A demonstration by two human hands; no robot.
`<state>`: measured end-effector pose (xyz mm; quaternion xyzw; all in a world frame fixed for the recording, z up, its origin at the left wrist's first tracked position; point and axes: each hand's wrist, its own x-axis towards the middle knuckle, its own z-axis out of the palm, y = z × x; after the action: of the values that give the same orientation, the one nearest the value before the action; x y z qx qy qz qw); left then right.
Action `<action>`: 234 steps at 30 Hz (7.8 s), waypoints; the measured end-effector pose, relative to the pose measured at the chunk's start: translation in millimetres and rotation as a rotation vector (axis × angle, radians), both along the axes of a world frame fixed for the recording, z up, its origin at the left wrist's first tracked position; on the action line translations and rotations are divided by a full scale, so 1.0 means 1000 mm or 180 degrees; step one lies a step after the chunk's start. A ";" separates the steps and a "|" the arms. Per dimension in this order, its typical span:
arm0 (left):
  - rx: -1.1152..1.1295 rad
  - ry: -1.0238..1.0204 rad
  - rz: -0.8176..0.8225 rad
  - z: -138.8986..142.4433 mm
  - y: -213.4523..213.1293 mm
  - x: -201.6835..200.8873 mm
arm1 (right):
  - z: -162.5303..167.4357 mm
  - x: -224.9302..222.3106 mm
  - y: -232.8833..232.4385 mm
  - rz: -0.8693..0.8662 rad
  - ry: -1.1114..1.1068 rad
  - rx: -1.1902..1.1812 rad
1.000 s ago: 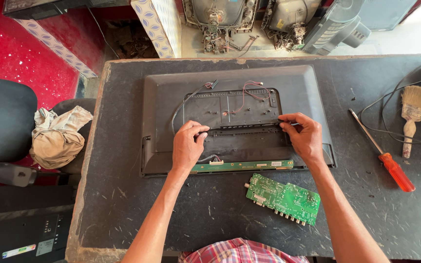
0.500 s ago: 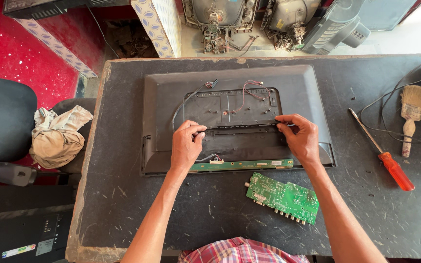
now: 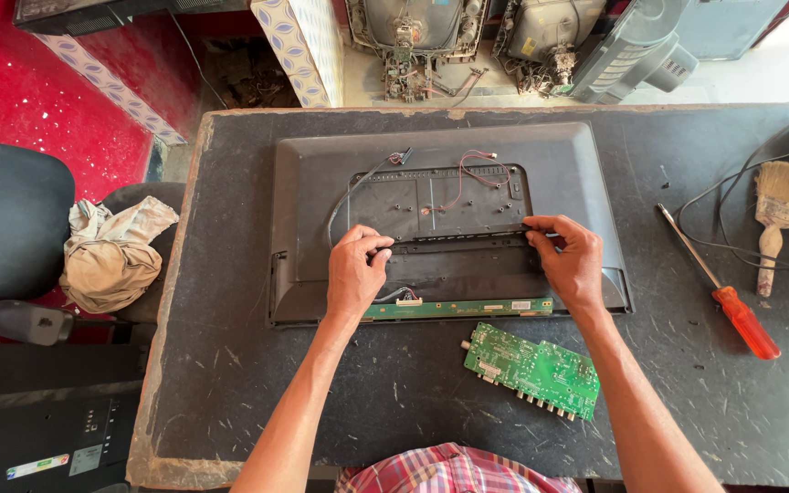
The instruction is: The person places a green circuit board into the recess of a television back cover on the workbench, aligns it, and uses a screwdriver to drive screws to fasten the board. They handle small screws one at a time and press the board into position while tightening.
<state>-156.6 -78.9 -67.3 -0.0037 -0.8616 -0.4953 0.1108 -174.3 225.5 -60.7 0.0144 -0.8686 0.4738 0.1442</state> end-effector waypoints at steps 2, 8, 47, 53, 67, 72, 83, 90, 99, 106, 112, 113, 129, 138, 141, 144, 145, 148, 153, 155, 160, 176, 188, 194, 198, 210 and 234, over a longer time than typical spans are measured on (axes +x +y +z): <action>-0.0022 0.0044 0.0007 0.000 -0.001 0.000 | 0.001 -0.001 -0.002 0.0002 0.0062 -0.0025; -0.0096 0.0007 0.0108 -0.001 0.002 -0.001 | 0.007 -0.010 -0.005 -0.0093 -0.0095 -0.0215; -0.0056 0.0103 0.0316 0.000 0.007 -0.002 | 0.000 -0.007 -0.009 -0.0217 0.0208 -0.0179; 0.0050 0.0189 0.0347 -0.003 0.007 -0.002 | -0.001 -0.009 -0.009 -0.0151 0.0196 -0.0196; 0.0073 0.0126 0.0354 -0.001 0.005 0.000 | 0.000 -0.009 -0.007 -0.0029 -0.0097 -0.0341; 0.0063 0.0123 0.0373 -0.001 0.005 0.000 | 0.000 -0.009 -0.007 0.0009 -0.0144 -0.0246; 0.0015 0.0088 0.0380 -0.005 0.004 -0.001 | -0.002 -0.012 -0.007 -0.0036 -0.0173 -0.0400; 0.0181 0.0016 0.0328 -0.013 -0.002 -0.002 | 0.002 -0.006 0.005 -0.0712 0.0389 -0.1685; 0.0559 0.0089 0.0137 -0.005 -0.009 0.008 | -0.027 0.072 0.117 -0.1732 0.0582 -0.2157; -0.0465 0.0492 -0.0331 0.025 0.015 0.051 | -0.041 0.130 0.140 -0.1790 0.0234 -0.1130; -0.0299 0.0337 -0.0518 0.034 0.024 0.072 | 0.008 0.160 0.081 -0.1117 0.0411 0.1402; -0.0271 0.0310 -0.0531 0.035 0.025 0.075 | 0.017 0.163 0.067 -0.0556 0.0427 0.1564; 0.0720 -0.0153 -0.0326 0.038 0.022 0.108 | 0.055 0.143 -0.013 0.0951 -0.1214 -0.0563; 0.2341 -0.0919 -0.0676 0.016 0.043 0.093 | 0.044 0.085 -0.048 0.0787 -0.1023 -0.4190; 0.2111 -0.0636 -0.0395 0.010 0.037 0.076 | 0.025 0.065 -0.055 0.0611 -0.1140 -0.4356; 0.2004 -0.0483 -0.0315 0.006 0.033 0.058 | 0.004 0.048 -0.055 0.0373 -0.1376 -0.4384; 0.2031 -0.0515 -0.0288 0.006 0.032 0.054 | -0.002 0.044 -0.055 0.0282 -0.1470 -0.4364; 0.2107 -0.0550 -0.0267 0.004 0.028 0.040 | -0.016 0.032 -0.054 -0.0029 -0.1602 -0.3934; 0.2146 -0.0541 -0.0185 0.000 0.027 0.015 | -0.019 0.017 -0.053 -0.0178 -0.1872 -0.3502; 0.2130 -0.0525 -0.0142 -0.002 0.026 0.006 | -0.015 0.012 -0.054 -0.0190 -0.1968 -0.3314; 0.2194 -0.0480 -0.0095 -0.006 0.021 -0.010 | -0.003 0.004 -0.059 -0.0138 -0.2167 -0.3048; 0.0958 -0.0079 -0.0333 0.007 -0.003 -0.015 | 0.032 0.007 -0.052 -0.0745 -0.1575 0.0073; -0.0106 -0.0085 -0.0647 0.028 0.010 -0.027 | 0.036 -0.009 -0.041 0.0019 -0.0410 0.0736; 0.0348 -0.0185 -0.0541 0.022 0.004 -0.019 | 0.032 0.010 -0.042 0.0009 -0.0422 0.0226; 0.0745 -0.0112 -0.0552 0.012 0.003 -0.010 | 0.024 0.018 -0.042 0.0082 -0.0249 0.0206; 0.1863 -0.0018 -0.0859 -0.002 -0.001 -0.023 | 0.026 -0.007 -0.034 0.0151 0.0205 0.0920; 0.1249 -0.0372 -0.0735 -0.004 -0.004 -0.027 | -0.011 -0.012 -0.004 0.0258 -0.0420 -0.0748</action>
<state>-183.1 -82.6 -70.9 -0.0520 -0.7476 -0.6621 0.0018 -186.7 221.6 -72.0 0.0013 -0.8135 0.5776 0.0682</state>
